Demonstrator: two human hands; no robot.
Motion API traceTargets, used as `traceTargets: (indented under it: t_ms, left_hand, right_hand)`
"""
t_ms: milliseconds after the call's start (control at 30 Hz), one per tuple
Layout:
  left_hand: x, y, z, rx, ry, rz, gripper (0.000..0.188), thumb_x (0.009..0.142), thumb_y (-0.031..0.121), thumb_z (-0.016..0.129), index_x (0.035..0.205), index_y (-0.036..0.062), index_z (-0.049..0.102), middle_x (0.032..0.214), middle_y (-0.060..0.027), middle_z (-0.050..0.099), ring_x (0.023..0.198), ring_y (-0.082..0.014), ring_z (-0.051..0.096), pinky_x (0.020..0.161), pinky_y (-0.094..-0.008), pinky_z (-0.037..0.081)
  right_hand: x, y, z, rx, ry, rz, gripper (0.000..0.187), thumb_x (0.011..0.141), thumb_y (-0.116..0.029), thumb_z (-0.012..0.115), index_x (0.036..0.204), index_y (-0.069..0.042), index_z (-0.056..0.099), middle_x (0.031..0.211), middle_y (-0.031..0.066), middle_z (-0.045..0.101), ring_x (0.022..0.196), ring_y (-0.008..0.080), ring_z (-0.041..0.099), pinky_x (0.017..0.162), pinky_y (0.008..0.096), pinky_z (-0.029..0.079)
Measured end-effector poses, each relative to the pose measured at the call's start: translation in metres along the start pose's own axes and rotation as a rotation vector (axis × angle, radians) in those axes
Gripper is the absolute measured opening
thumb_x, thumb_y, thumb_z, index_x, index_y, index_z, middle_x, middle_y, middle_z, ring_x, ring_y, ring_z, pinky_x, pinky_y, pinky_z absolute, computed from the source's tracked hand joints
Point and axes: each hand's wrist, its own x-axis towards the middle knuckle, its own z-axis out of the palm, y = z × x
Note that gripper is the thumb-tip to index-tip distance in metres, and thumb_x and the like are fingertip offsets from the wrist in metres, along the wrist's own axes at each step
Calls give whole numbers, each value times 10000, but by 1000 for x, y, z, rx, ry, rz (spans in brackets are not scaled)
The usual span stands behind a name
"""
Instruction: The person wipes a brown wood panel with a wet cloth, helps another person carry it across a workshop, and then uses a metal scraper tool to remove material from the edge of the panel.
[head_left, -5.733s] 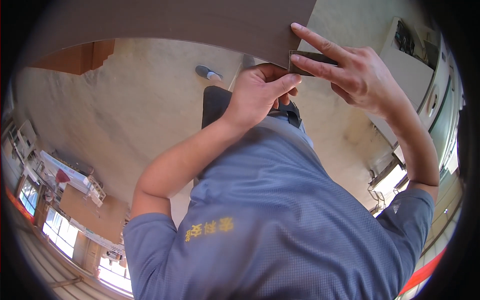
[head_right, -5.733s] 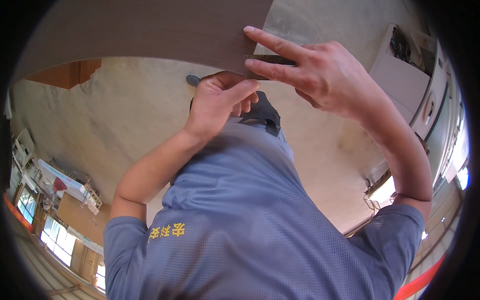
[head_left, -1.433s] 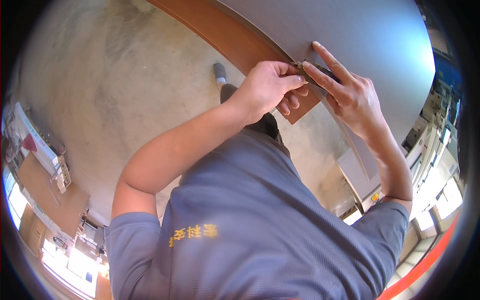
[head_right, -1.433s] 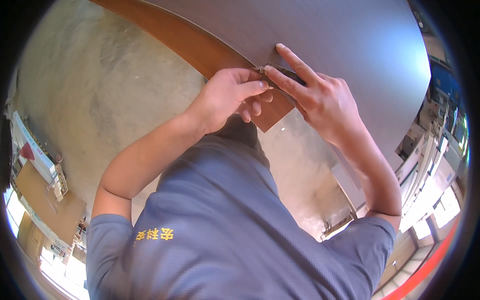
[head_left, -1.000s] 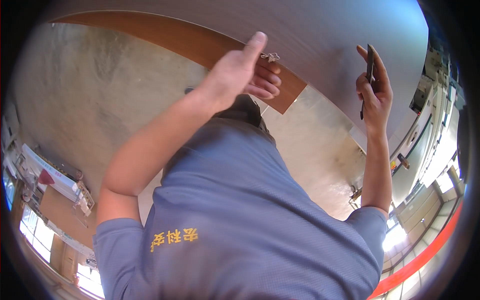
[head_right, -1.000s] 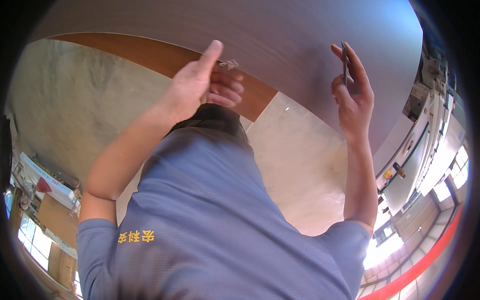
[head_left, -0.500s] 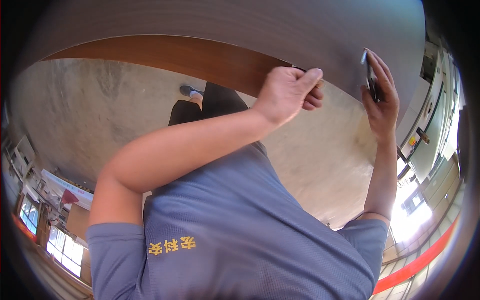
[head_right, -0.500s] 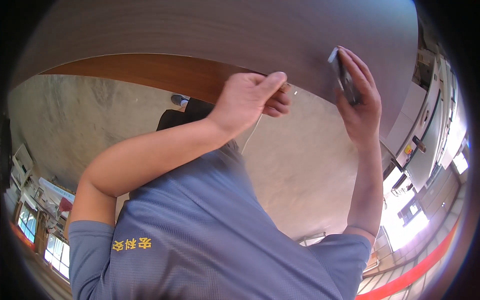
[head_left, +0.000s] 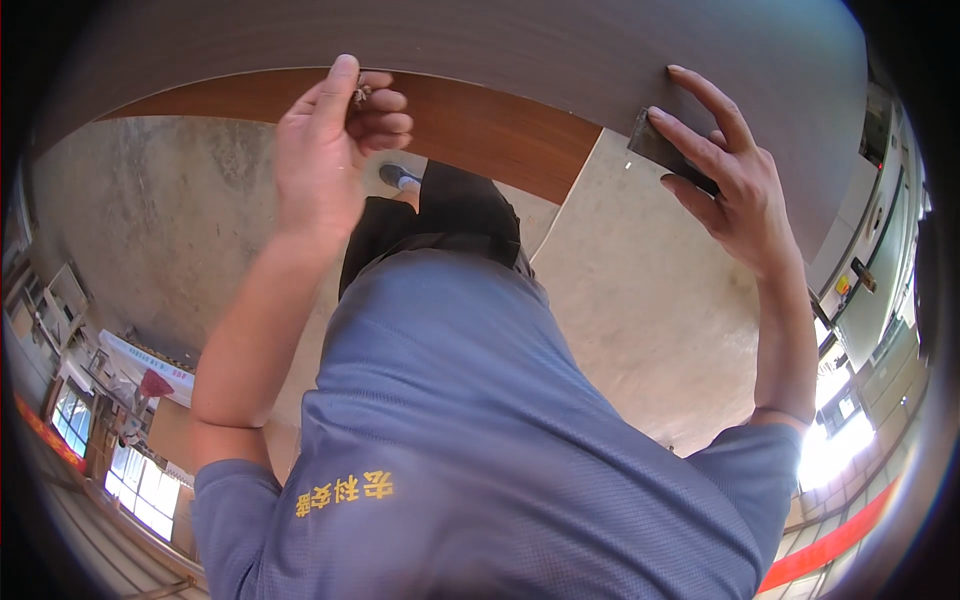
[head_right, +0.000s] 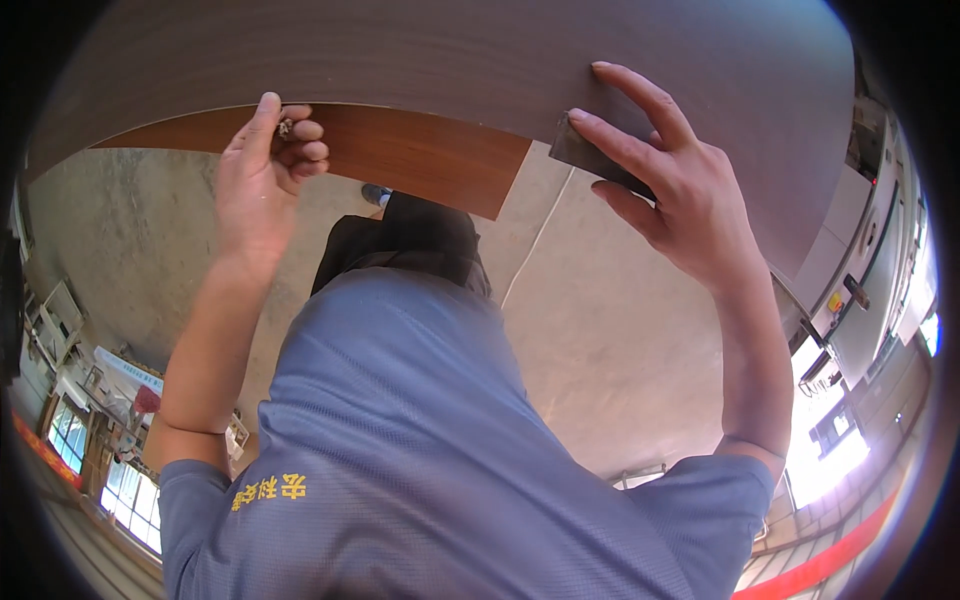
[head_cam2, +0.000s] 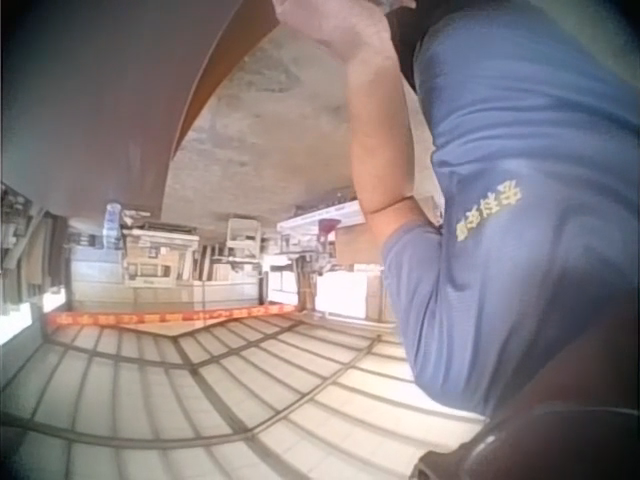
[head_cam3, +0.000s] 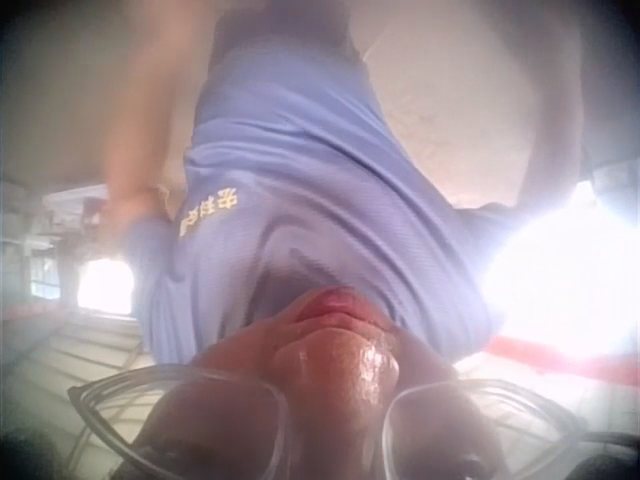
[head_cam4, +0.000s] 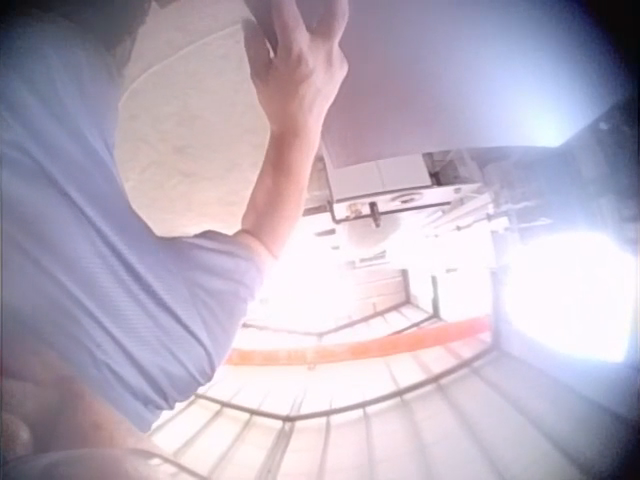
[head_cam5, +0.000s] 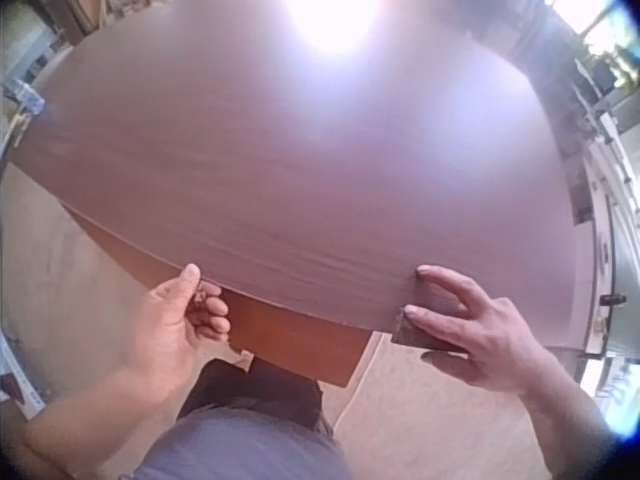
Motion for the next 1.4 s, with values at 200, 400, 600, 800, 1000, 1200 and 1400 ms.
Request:
traceTargets:
  t_ms: [200,400,600,800,1000,1200,1400]
  left_hand:
    - [-20,-32,70,-33,-225,-152,403,1001,373,680,956,-27,691,853,-100,721,702,-152,694,628,-276,568]
    - [-23,-40,102,-82,-386,-327,312,1002,279,683,1045,-29,718,877,-102,733,745,-167,722,672,-276,588]
    - [-18,-35,70,5,-356,-257,307,1012,250,667,1148,-23,699,1015,-116,745,900,-177,735,841,-305,591]
    - [-17,-41,101,-94,-572,-301,319,1015,219,659,1201,-39,686,1080,-101,732,973,-161,706,903,-305,564]
    - [-13,-45,114,-139,-556,-325,304,1028,202,636,1200,-42,692,1047,-101,751,948,-166,719,887,-300,576]
    - [-13,-43,113,-130,-526,-333,293,1032,193,631,1195,-43,692,1047,-117,754,940,-171,725,888,-302,586]
    - [-14,-39,112,-134,-517,-328,292,1033,200,630,1184,-41,696,1042,-120,756,935,-177,729,890,-304,587]
  right_hand:
    - [16,-2,-2,-3,-24,-50,639,754,-42,805,1338,-258,662,1525,57,503,890,292,728,755,386,605]
    - [25,4,-1,28,-21,-94,620,745,-46,808,1317,-241,672,1539,58,505,873,295,728,736,379,604]
    - [45,-3,-1,-21,-41,-129,576,767,-61,796,1309,-215,676,1545,68,506,819,281,724,700,373,590]
    - [52,-6,-7,-31,-104,-93,625,752,-17,789,1336,-204,667,1565,101,485,839,299,731,708,369,596]
    - [53,-3,-8,-69,-78,-112,454,843,-182,778,1289,-180,690,1533,102,513,756,272,718,675,381,579]
    - [57,-7,-11,-82,-140,-79,577,784,-66,795,1332,-196,670,1560,110,487,841,306,736,717,370,603]
    - [61,-10,-13,-81,-152,-80,572,797,-69,787,1340,-196,662,1563,110,482,853,309,736,734,373,606]
